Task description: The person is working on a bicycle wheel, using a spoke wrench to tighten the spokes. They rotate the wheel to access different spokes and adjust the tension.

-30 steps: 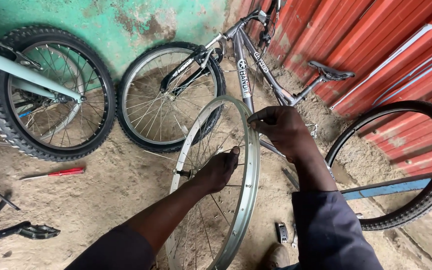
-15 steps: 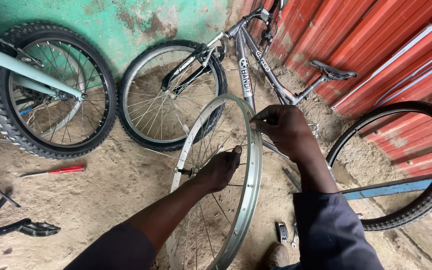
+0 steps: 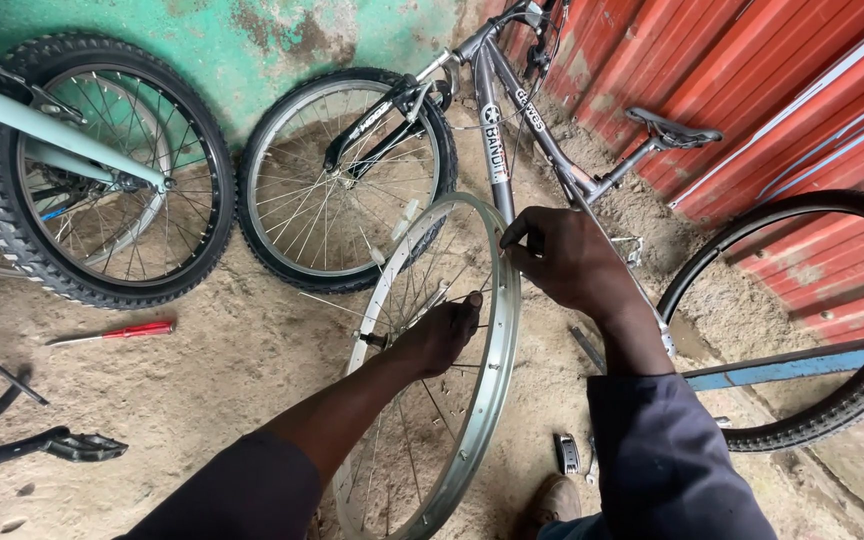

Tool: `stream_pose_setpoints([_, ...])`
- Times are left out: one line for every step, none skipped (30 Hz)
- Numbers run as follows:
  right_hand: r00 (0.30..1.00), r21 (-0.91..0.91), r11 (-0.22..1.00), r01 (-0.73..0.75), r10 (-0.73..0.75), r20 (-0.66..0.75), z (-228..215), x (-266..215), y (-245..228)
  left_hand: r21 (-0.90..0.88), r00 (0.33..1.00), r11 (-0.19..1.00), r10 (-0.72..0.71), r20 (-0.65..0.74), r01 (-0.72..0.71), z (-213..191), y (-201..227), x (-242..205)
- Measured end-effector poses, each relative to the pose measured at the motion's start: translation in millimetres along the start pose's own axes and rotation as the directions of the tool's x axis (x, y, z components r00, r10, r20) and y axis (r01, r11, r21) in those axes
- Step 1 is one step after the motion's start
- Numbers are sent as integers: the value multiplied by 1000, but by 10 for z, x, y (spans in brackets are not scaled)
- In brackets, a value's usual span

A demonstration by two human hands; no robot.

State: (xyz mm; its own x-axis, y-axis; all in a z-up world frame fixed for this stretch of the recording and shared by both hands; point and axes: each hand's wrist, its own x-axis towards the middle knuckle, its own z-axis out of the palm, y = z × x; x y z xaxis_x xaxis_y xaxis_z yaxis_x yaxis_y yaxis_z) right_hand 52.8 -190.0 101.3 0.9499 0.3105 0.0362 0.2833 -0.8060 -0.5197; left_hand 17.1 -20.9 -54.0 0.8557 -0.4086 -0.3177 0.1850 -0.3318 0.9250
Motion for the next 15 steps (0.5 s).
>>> stream_pose_setpoints([1000, 1, 1000, -2, 2, 1, 27, 17, 21, 0, 1000, 1000, -1, 1, 1, 4, -54, 39])
stream_pose_setpoints([1000, -21, 1000, 12, -11, 12, 54, 34, 44, -24, 1000, 999, -26, 5, 26, 9, -108, 78])
stream_pose_setpoints([999, -42, 999, 24, -23, 24, 80, 43, 68, -49, 999, 997, -51, 10, 51, 23, -163, 112])
stream_pose_setpoints([999, -41, 999, 21, -20, 26, 117, 53, 107, -49, 998, 997, -53, 12, 54, 41, -240, 162])
stream_pose_setpoints([999, -39, 999, 9, -7, 48, 158, 76, 138, -15, 1000, 1000, -15, 15, 15, 44, -318, 213])
stream_pose_setpoints([998, -36, 999, -4, 7, 70, 198, 98, 168, 19, 1000, 1000, 23, 19, -24, 47, -395, 262])
stream_pose_setpoints([997, -34, 999, -2, 4, 72, 233, 113, 196, 20, 1000, 1000, 20, 17, -21, 54, -392, 220])
stream_pose_setpoints([995, -69, 998, -5, 13, 104, 266, 129, 225, 8, 1000, 1000, -12, 14, 12, 62, -386, 180])
stream_pose_setpoints([991, -103, 995, -8, 22, 133, 297, 147, 257, -4, 999, 999, -43, 12, 43, 68, -377, 146])
stream_pose_setpoints([991, -101, 995, -6, 20, 134, 307, 148, 214, -2, 999, 999, -45, 10, 45, 58, -417, 155])
stream_pose_setpoints([987, -135, 991, -13, 35, 157, 313, 140, 177, 5, 999, 999, -44, 13, 44, 56, -456, 167])
stream_pose_setpoints([982, -170, 985, -19, 50, 180, 319, 133, 141, 12, 999, 999, -43, 17, 43, 54, -494, 181])
stream_pose_setpoints([982, -167, 986, -23, 54, 178, 301, 133, 154, 16, 999, 999, -45, 21, 44, 57, -519, 207])
stream_pose_setpoints([982, -127, 991, -29, 52, 179, 283, 133, 166, 12, 998, 998, -61, 24, 61, 59, -545, 232])
stream_pose_setpoints([983, -89, 996, -32, 47, 179, 262, 138, 173, 7, 997, 997, -76, 26, 76, 56, -566, 260])
